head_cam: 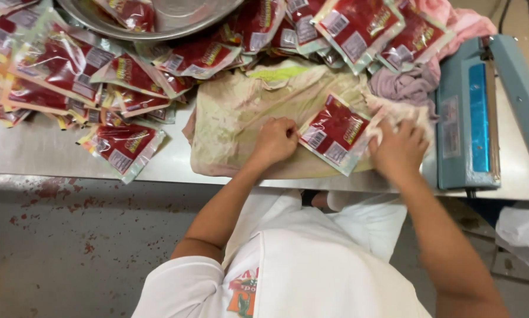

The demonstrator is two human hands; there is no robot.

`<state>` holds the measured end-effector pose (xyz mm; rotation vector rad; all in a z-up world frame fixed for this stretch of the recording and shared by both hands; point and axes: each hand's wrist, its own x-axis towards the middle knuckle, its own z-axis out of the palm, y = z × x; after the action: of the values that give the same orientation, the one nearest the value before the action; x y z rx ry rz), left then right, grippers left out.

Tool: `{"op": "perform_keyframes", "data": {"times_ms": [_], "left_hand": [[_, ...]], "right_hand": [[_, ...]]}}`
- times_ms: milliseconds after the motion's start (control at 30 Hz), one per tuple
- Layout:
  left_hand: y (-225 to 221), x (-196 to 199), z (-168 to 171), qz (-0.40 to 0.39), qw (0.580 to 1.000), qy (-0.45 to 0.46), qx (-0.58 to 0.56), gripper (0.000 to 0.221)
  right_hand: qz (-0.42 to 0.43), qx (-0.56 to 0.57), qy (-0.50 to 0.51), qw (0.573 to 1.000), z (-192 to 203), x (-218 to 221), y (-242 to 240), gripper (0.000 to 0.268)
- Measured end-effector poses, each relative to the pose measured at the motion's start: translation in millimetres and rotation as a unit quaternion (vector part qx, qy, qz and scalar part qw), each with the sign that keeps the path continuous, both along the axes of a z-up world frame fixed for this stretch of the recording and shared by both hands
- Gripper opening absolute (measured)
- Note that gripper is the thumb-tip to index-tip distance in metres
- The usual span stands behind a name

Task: The person wipes individual plastic packets of food using a cloth, handling them one at a time from a large pile and moving them aside after cleaning.

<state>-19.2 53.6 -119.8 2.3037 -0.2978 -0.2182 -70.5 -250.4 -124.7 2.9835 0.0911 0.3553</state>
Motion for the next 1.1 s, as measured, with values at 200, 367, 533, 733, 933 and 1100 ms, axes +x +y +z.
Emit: {"op": "perform_keyframes", "data": {"times_ms": [200, 367, 533, 733, 933, 1100], "left_hand": [[0, 0, 5, -0.005, 1.0, 0.001, 0.012, 0.016], [-15, -6, -4, 0.037, 0.994, -0.107, -0.006, 0.015], [-17, -7, 5, 0.097, 0.975, -0.199, 0.034, 0.013], [-71, -43, 13, -0.021, 0.966, -0.254, 0.042, 0.023], [-113, -50, -24, -0.112, 0.938, -0.301, 0.133, 0.015], [-117, -47, -11, -0.119, 0.945, -0.264, 0.153, 0.015]], "right_hand": [[0.015, 0.122, 0.068, 0.99, 12, 1, 31, 0.036], [-0.044, 0.046, 0.019, 0.998, 16, 22, 26, 0.038], [0.045, 0.071, 0.047, 0.995, 12, 3, 22, 0.039], [0.036, 0.026, 0.131, 0.99, 27, -31, -26, 0.032], [-0.007, 0.183, 0.119, 0.976, 89, -24, 10, 0.046], [0.019, 0.142, 0.048, 0.989, 8, -18, 2, 0.065]]}}
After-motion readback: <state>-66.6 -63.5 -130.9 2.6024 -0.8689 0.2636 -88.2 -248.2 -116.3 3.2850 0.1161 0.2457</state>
